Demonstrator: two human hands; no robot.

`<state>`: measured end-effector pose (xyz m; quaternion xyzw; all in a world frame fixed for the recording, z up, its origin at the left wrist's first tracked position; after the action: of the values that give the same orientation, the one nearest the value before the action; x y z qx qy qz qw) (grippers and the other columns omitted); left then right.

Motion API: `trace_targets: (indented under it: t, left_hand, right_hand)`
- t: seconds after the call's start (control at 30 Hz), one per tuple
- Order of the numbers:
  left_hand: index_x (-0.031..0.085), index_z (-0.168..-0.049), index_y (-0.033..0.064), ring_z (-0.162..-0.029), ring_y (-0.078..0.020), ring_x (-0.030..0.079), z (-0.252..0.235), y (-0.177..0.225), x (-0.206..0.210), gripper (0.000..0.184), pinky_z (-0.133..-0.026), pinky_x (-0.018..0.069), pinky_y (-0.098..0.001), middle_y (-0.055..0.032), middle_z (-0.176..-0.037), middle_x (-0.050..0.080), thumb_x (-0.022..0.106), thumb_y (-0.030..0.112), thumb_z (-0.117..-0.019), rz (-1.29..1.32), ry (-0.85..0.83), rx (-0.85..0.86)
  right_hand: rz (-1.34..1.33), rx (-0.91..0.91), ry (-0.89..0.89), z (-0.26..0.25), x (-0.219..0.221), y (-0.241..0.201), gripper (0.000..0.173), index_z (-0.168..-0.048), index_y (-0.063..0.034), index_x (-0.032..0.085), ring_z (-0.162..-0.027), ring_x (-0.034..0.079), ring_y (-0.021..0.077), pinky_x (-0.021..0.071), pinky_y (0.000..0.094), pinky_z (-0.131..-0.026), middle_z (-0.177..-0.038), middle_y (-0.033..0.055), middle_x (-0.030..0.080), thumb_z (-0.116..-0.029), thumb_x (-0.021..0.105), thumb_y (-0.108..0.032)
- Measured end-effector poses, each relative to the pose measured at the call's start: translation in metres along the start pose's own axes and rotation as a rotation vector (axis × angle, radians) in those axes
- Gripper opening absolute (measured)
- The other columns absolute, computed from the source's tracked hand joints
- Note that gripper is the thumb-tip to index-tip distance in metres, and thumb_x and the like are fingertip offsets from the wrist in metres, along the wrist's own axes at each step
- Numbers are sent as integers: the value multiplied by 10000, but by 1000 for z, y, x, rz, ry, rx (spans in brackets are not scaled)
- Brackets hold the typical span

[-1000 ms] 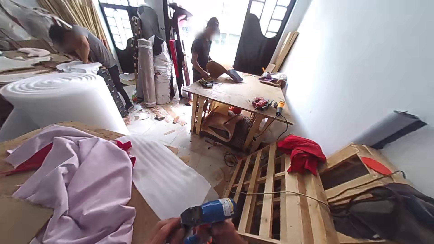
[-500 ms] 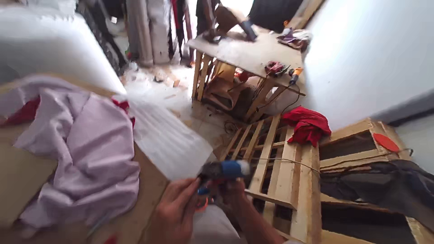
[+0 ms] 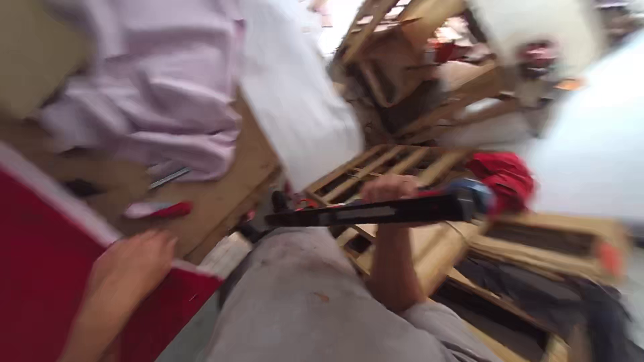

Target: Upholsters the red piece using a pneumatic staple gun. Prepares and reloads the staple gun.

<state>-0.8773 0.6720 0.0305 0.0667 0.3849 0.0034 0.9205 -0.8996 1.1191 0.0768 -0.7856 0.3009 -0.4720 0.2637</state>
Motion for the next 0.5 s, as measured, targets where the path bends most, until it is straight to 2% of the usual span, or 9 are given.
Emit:
trace_targets:
  t: [0.03, 0.07, 0.13, 0.2, 0.23, 0.3, 0.37, 0.47, 0.5]
  left_hand:
    - [684, -1249, -18, -1286, -489, 566, 7, -6, -2, 489, -1069, 400, -674, -303, -1319, 630, 361, 322, -1110, -5, -3, -61]
    - [693, -1212, -17, -1299, -449, 566, 9, -23, 2, 501, -1118, 375, -634, -273, -1308, 644, 343, 324, -1100, -13, 67, -76]
    - [698, -1179, -17, -1320, -374, 569, 3, -54, -12, 455, -1214, 285, -554, -218, -1283, 674, 359, 274, -1094, -14, 156, -116]
    - [707, -1096, -3, -1134, -360, 665, -11, -82, -18, 286, -1149, 391, -554, -192, -1097, 716, 544, 218, -1015, -7, 333, -101]
    - [668, -1169, 11, -1102, -387, 666, -19, -84, -24, 285, -1084, 434, -584, -203, -1125, 700, 626, 208, -967, -5, 339, -109]
    - [573, -1356, 68, -1084, -456, 649, -34, -75, -33, 523, -965, 489, -643, -235, -1295, 625, 749, 208, -884, -35, 285, -131]
    - [592, -1379, 133, -1007, -444, 667, -50, -61, -29, 547, -889, 515, -632, -217, -1378, 579, 773, 194, -866, -98, 273, -54]
    - [720, -1133, 87, -970, -392, 685, -63, -49, -15, 189, -841, 544, -583, -186, -1272, 638, 656, 117, -958, -112, 313, 76]
    - [732, -1080, 71, -958, -385, 695, -61, -50, -15, 153, -820, 557, -581, -180, -1226, 663, 632, 92, -967, -88, 347, 98]
  right_hand:
    - [11, 19, -22, -2, 1, 8, 418, -1131, -147, 753, -1008, 726, 195, 592, 418, -917, -1057, 30, 763, -896, 676, -484]
    - [7, 42, -8, -4, 2, 15, 386, -1111, -151, 765, -997, 728, 195, 595, 419, -913, -1054, 29, 765, -891, 691, -459]
    - [-2, 75, -3, -6, -7, 20, 325, -1030, -161, 761, -857, 694, 158, 587, 398, -842, -948, 2, 731, -864, 719, -437]
    - [27, 66, -4, -2, -13, 18, 282, -926, -153, 719, -722, 647, 142, 578, 375, -734, -807, -13, 669, -876, 710, -430]
    - [30, 69, -9, -2, -13, 18, 271, -910, -146, 708, -697, 639, 142, 573, 366, -710, -782, -12, 658, -885, 703, -415]
    - [28, 72, -25, -1, -14, 21, 270, -894, -137, 685, -677, 633, 151, 570, 371, -691, -753, -8, 639, -891, 694, -407]
    - [24, 71, -37, 0, -16, 24, 286, -904, -140, 685, -696, 645, 155, 574, 373, -699, -765, -10, 644, -889, 700, -425]
    - [48, 75, -44, 8, -25, 21, 277, -906, -146, 675, -732, 657, 168, 580, 396, -735, -796, 0, 655, -890, 698, -421]
    - [66, 78, -25, 11, -26, 20, 273, -904, -155, 678, -727, 654, 158, 579, 388, -738, -798, -6, 657, -890, 702, -427]
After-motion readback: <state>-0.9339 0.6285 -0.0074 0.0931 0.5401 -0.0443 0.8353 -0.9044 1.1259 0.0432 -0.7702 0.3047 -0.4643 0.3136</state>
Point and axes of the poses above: each hand's wrist, its own z-axis away from the middle knuckle, its own x-axis out of the palm, y = z × x, the point moved 4 cm from there along -z, towards the middle knuckle
